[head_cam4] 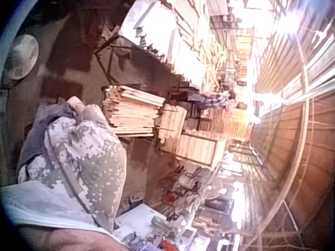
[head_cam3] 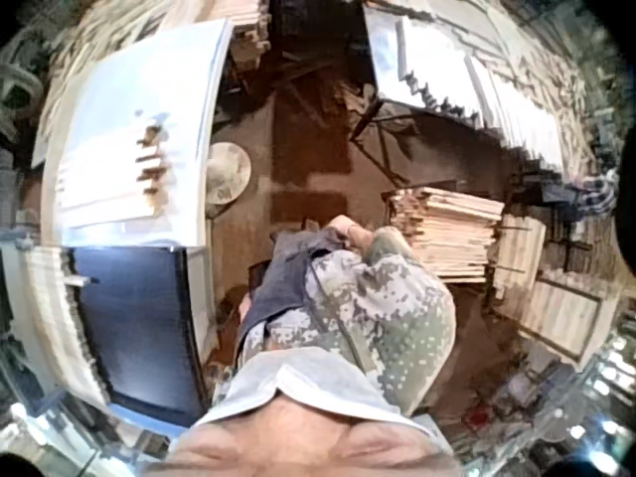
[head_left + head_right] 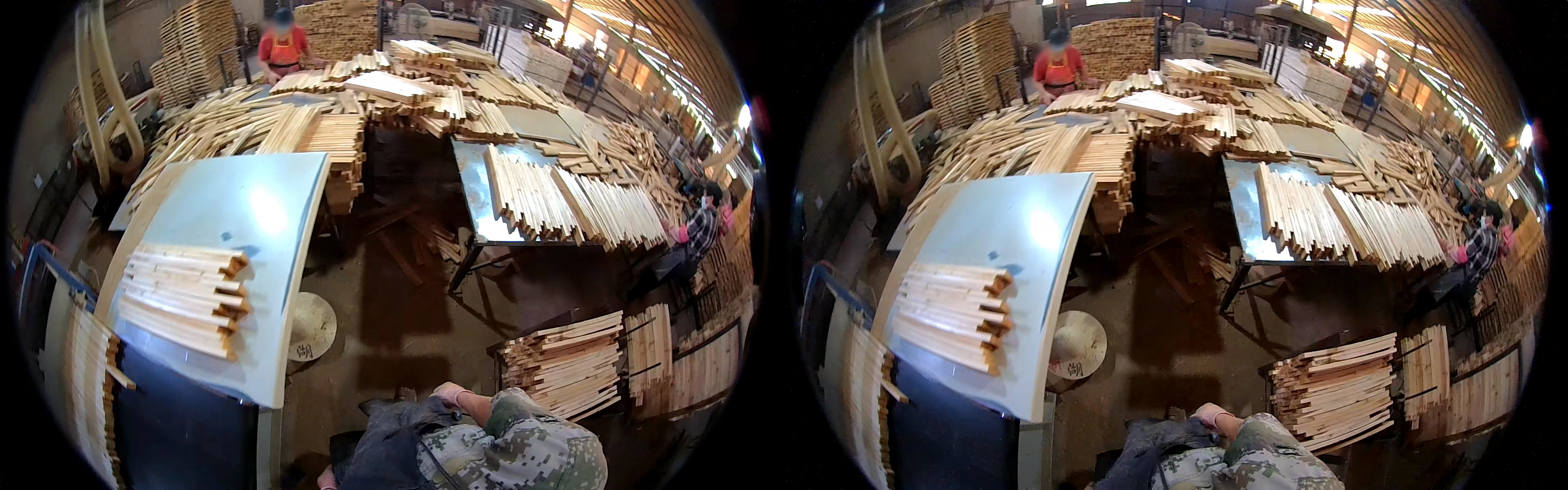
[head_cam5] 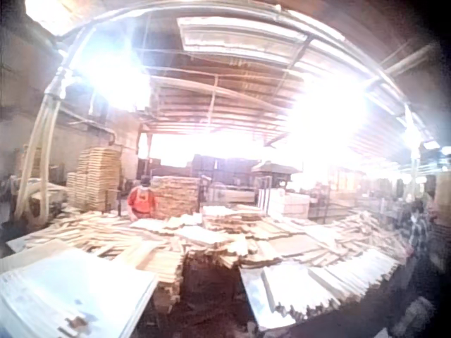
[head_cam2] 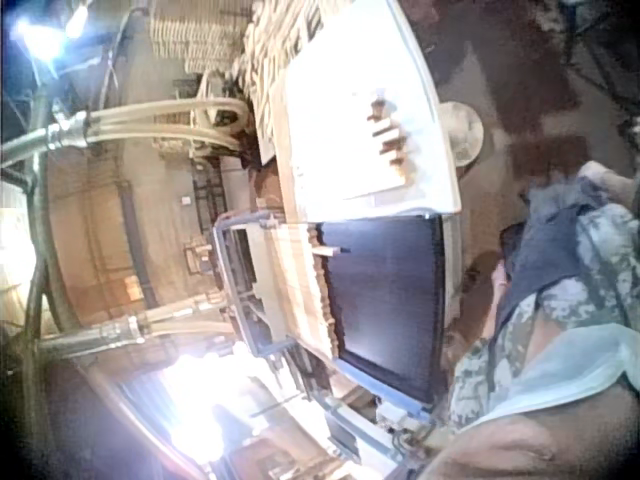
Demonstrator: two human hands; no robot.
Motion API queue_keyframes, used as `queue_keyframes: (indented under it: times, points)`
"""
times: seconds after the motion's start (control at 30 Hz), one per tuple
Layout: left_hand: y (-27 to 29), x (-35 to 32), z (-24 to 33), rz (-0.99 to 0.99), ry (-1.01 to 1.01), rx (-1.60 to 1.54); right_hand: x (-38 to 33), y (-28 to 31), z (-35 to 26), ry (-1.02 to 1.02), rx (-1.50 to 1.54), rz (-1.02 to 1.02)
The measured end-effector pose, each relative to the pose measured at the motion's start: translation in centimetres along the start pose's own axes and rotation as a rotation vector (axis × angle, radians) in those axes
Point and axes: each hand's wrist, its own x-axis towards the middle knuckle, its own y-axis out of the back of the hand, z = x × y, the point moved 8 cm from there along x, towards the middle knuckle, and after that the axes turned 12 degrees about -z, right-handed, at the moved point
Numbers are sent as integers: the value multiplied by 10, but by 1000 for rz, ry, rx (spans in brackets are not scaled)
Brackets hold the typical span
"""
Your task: The person repeatedly picks up stacks of light-colored wooden planks from a table and places them onto a conveyor belt. The worker wears pink gloves and a camouflage shirt, handling the wood in a repetitive loop within a factory setting.
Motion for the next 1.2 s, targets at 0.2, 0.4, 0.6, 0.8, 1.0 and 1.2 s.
queue_keyframes:
  times: [0.2,0.4,0.6,0.8,1.0,1.2]
  points:
    - [-31,17,121,-1,-9,-63,-35,68,55,92,57,165]
    - [-52,53,233,7,-104,-25,-76,98,109,-5,127,295]
    - [-53,76,343,-74,-362,884,-96,74,146,-222,864,352]
    - [-70,92,390,-157,-147,448,-64,-2,179,-287,824,206]
    - [-93,105,482,-272,-44,256,-75,-3,209,-162,654,475]
    - [-86,121,646,-295,-16,-4,-119,143,238,-411,965,505]
